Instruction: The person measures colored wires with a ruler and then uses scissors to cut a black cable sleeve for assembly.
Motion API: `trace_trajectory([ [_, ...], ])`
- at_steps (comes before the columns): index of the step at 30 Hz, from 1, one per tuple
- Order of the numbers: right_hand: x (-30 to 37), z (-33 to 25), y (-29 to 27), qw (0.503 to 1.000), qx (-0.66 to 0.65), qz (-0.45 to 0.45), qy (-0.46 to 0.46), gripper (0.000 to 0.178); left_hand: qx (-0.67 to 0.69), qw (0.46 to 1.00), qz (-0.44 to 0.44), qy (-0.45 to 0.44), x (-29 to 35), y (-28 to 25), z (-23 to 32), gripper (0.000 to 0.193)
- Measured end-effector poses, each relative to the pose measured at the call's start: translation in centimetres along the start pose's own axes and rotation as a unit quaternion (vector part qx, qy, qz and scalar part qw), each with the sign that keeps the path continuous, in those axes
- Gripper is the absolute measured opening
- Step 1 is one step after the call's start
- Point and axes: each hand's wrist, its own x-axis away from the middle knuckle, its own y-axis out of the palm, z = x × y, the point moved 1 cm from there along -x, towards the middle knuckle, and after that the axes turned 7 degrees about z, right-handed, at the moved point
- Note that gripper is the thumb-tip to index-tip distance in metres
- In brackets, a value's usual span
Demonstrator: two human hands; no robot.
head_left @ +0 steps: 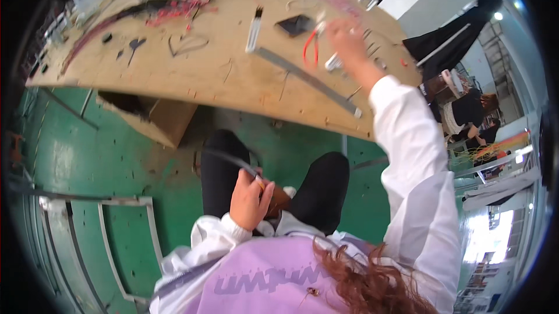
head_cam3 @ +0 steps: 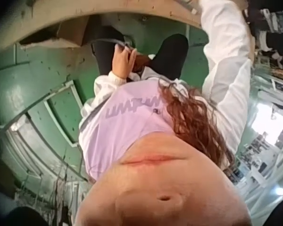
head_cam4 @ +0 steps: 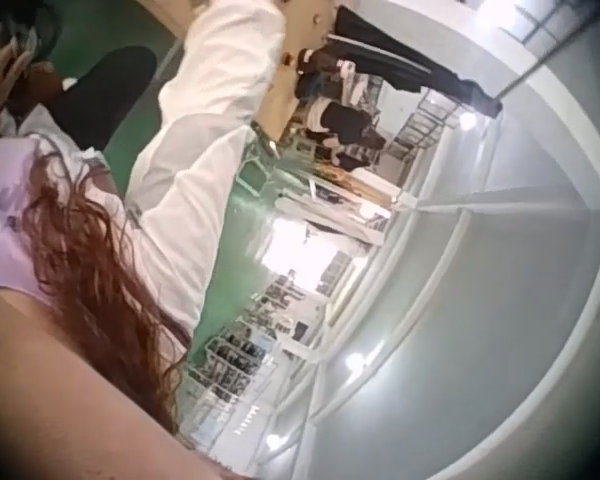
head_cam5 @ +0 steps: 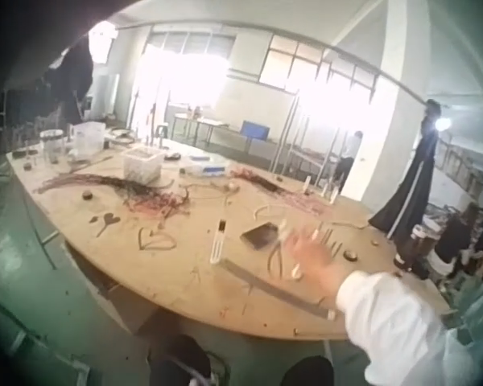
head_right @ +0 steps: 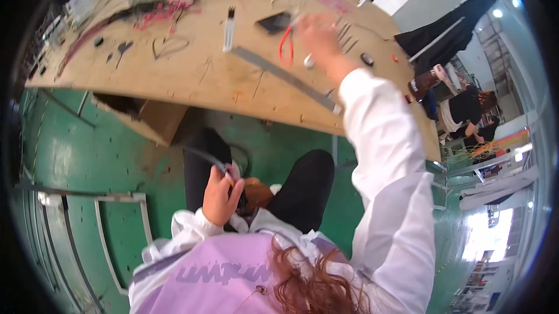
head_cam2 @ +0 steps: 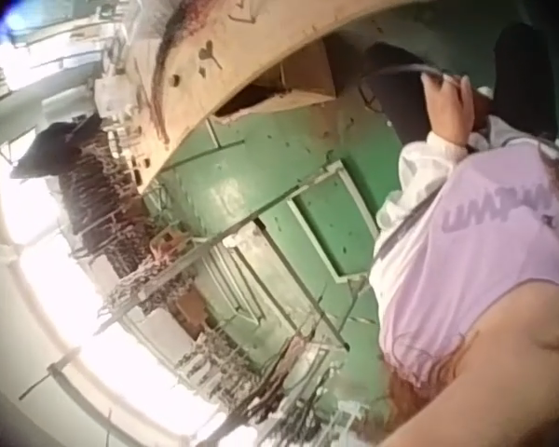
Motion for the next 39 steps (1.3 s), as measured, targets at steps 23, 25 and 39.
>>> trace_trajectory([
  [23, 12.3, -14.7, -20.8, 0.382, -0.792, -0.14, 0.455, 0.069, -0.05, 0.99, -0.131, 0.011, 2.7, 4.8, 1.2, 0.015],
  [25, 12.3, -14.4, -21.3, 0.205, -0.828, -0.145, 0.502, 0.069, -0.055, 0.987, -0.145, 0.032, 2.7, 5.4, 1.6, 0.014],
  [39, 15.5, -14.4, -20.3, 0.077, -0.886, -0.221, 0.4, 0.056, -0.06, 0.917, -0.319, 0.231, 5.5, 10.3, 2.6, 0.015],
])
